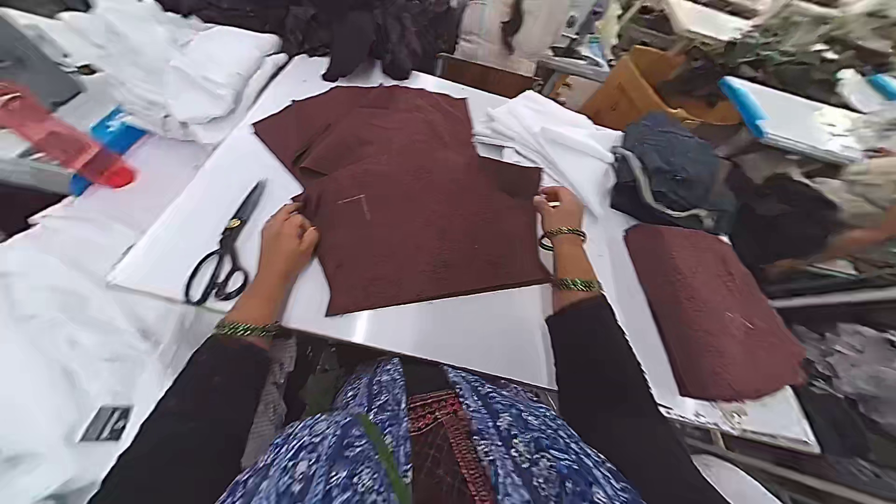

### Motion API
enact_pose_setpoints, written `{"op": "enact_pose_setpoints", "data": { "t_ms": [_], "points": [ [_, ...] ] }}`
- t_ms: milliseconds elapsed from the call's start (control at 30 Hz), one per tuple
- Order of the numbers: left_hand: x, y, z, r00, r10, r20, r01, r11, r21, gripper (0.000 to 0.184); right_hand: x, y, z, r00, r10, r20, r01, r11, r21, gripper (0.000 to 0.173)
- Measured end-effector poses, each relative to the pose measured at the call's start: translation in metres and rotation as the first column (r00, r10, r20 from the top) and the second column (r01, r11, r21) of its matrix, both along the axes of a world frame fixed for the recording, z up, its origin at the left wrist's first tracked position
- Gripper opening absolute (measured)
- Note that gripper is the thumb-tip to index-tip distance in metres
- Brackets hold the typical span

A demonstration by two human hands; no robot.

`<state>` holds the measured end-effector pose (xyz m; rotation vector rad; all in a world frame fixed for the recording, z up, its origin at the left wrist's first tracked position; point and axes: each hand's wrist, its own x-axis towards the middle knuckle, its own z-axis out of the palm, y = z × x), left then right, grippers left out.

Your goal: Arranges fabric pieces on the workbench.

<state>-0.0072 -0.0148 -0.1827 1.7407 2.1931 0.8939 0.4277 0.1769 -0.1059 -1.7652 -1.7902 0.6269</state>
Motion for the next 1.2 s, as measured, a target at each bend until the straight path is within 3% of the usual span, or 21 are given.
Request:
{"op": "enact_pose_setpoints", "data": {
  "t_ms": [100, 200, 267, 367, 467, 533, 633, 700, 767, 833, 900, 1200],
  "points": [
    [0.001, -0.002, 0.000, 0.999, 0.036, 0.030, -0.037, 0.999, 0.017, 0.026, -0.043, -0.048, -0.005, 0.973, 0.230, 0.027, -0.231, 0.971, 0.055, 0.035],
    [0.002, 0.001, 0.001, 0.997, 0.061, 0.046, -0.063, 0.998, 0.032, 0.026, -0.063, -0.070, -0.030, 0.899, 0.430, 0.084, -0.425, 0.903, -0.064, 0.041],
    [0.004, -0.001, 0.003, 0.995, 0.068, 0.069, -0.070, 0.997, 0.034, 0.037, -0.060, -0.065, -0.049, 0.888, 0.448, 0.107, -0.445, 0.894, -0.051, 0.040],
    [0.004, -0.002, 0.002, 0.997, 0.038, 0.063, -0.044, 0.994, 0.101, 0.051, -0.065, -0.062, -0.045, 0.902, 0.415, 0.122, -0.410, 0.910, -0.069, 0.038],
    [0.004, -0.004, -0.006, 0.999, -0.031, 0.019, 0.026, 0.977, 0.211, 0.046, -0.087, -0.076, -0.032, 0.902, 0.386, 0.196, -0.373, 0.922, -0.102, 0.039],
    [0.003, -0.006, -0.009, 0.995, -0.102, -0.016, 0.103, 0.962, 0.251, 0.034, -0.109, -0.096, -0.029, 0.887, 0.424, 0.182, -0.427, 0.904, -0.025, 0.036],
    [0.002, -0.005, -0.012, 0.988, -0.153, -0.027, 0.155, 0.974, 0.165, 0.026, -0.147, -0.140, -0.029, 0.809, 0.580, 0.098, -0.588, 0.800, 0.122, 0.027],
    [0.001, -0.003, -0.008, 0.992, -0.125, 0.022, 0.124, 0.991, 0.052, 0.025, -0.172, -0.167, -0.035, 0.695, 0.713, 0.095, -0.715, 0.670, 0.199, 0.024],
    [0.001, -0.002, -0.007, 0.994, -0.103, 0.039, 0.102, 0.994, 0.041, 0.022, -0.193, -0.190, -0.039, 0.573, 0.809, 0.128, -0.816, 0.551, 0.172, 0.022],
    [0.002, -0.003, -0.005, 0.994, -0.100, 0.051, 0.098, 0.994, 0.054, 0.021, -0.207, -0.208, -0.045, 0.519, 0.826, 0.221, -0.855, 0.499, 0.140, 0.021],
    [0.001, -0.004, -0.003, 0.993, -0.104, 0.058, 0.101, 0.993, 0.055, 0.023, -0.212, -0.216, -0.053, 0.536, 0.788, 0.303, -0.844, 0.504, 0.182, 0.020],
    [0.002, -0.006, 0.003, 0.986, -0.127, 0.105, 0.125, 0.992, 0.031, 0.031, -0.209, -0.219, -0.058, 0.582, 0.753, 0.307, -0.813, 0.528, 0.247, 0.020]
  ]
}}
